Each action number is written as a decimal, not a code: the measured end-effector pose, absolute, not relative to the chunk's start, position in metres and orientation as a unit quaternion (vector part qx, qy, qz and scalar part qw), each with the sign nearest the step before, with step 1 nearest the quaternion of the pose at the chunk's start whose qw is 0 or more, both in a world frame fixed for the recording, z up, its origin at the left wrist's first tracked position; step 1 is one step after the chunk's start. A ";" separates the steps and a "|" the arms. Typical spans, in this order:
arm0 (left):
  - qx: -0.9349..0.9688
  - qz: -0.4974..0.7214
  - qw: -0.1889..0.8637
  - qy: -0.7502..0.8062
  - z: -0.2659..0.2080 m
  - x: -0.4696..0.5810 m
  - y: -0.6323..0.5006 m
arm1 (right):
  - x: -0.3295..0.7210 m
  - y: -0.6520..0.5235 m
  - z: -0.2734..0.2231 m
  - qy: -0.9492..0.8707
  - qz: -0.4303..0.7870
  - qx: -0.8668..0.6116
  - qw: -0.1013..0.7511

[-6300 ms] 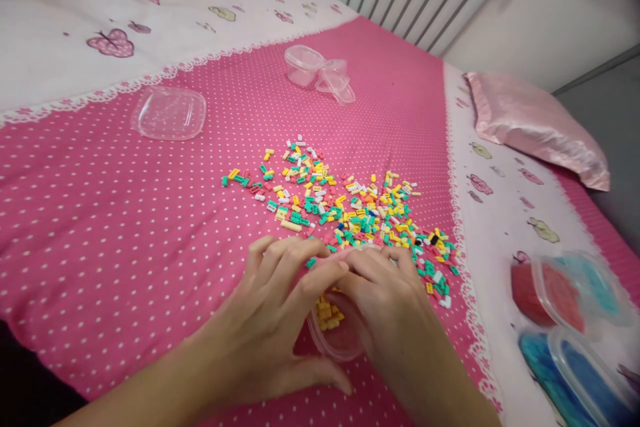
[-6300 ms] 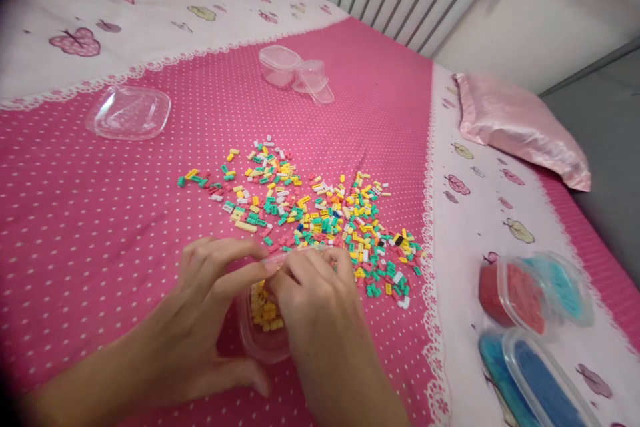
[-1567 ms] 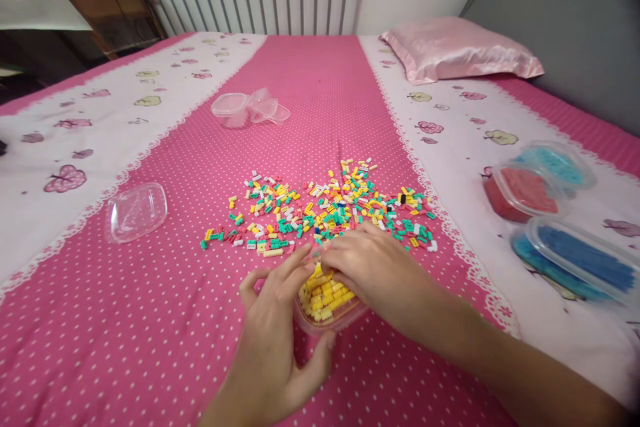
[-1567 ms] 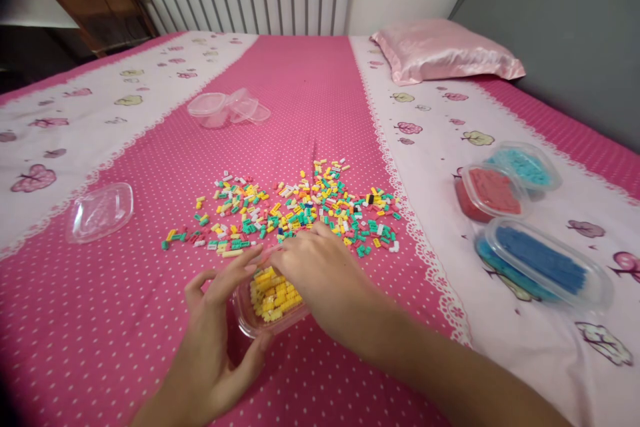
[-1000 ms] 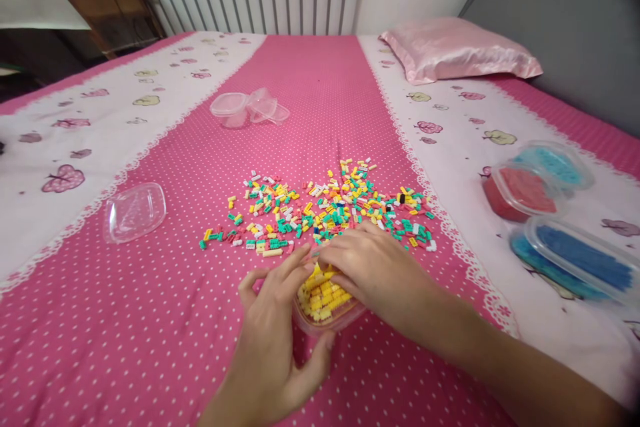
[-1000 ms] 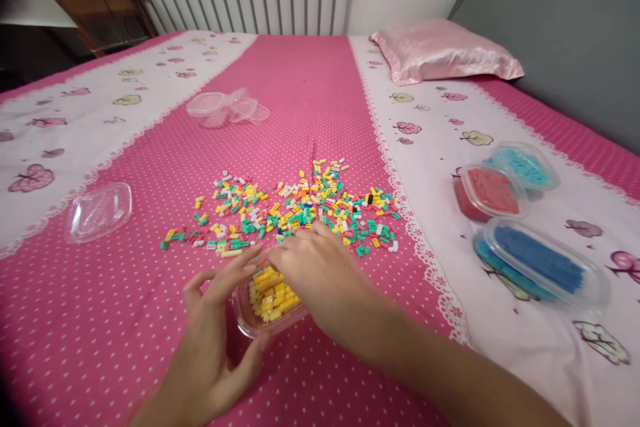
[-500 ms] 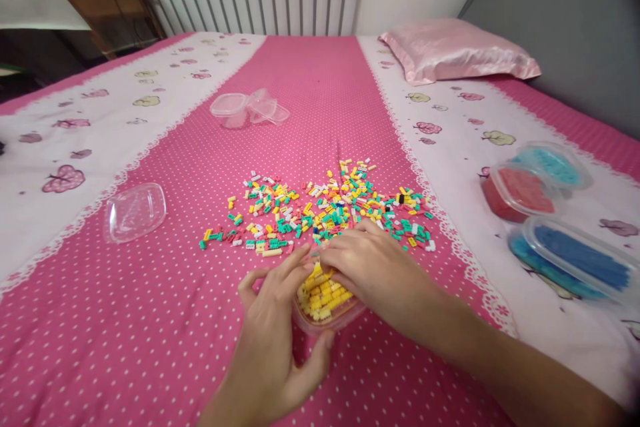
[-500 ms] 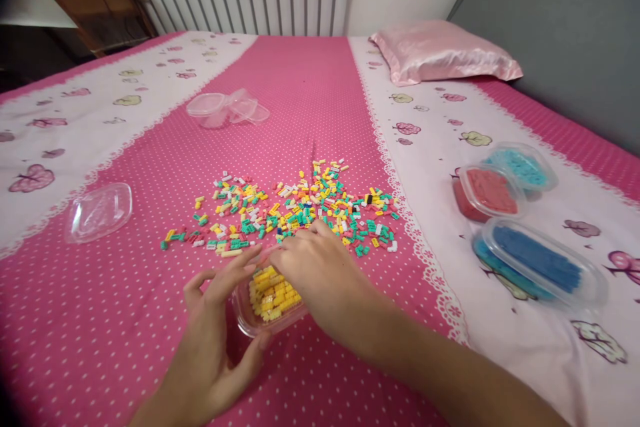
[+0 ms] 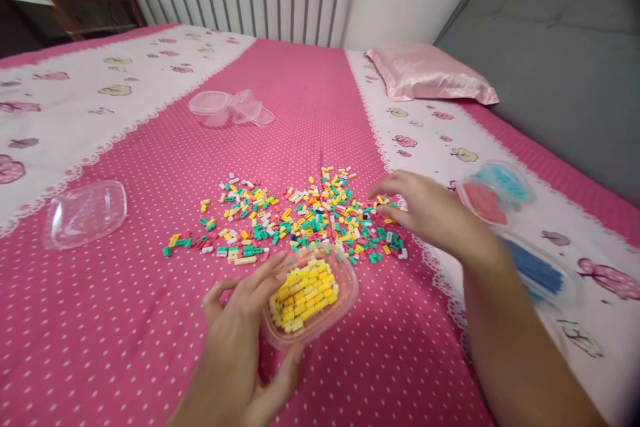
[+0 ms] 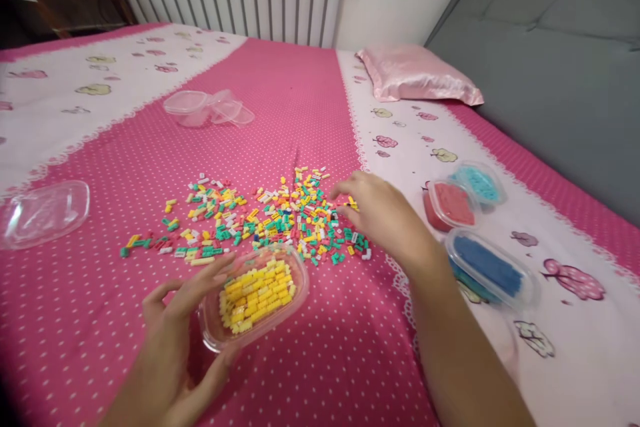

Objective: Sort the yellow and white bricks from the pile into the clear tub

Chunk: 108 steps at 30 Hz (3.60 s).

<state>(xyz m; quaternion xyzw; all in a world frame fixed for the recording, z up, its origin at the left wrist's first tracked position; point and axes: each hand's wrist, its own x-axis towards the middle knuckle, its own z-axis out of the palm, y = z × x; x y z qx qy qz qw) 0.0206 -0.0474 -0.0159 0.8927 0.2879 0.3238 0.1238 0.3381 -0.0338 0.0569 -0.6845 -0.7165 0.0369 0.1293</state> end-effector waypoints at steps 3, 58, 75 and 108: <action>0.894 0.326 0.118 0.284 -0.015 0.022 -0.047 | 0.331 -0.022 0.037 -0.722 0.086 -0.679 0.096; 0.896 0.300 0.145 0.295 -0.016 0.019 -0.053 | 0.220 -0.057 0.026 -0.798 0.042 -0.598 0.067; 0.894 0.295 0.158 0.299 -0.016 0.017 -0.054 | 0.225 -0.058 0.039 -0.789 0.082 -0.605 0.066; 0.893 0.311 0.134 0.295 -0.018 0.019 -0.050 | 0.338 -0.053 0.075 -0.721 0.024 -0.674 0.160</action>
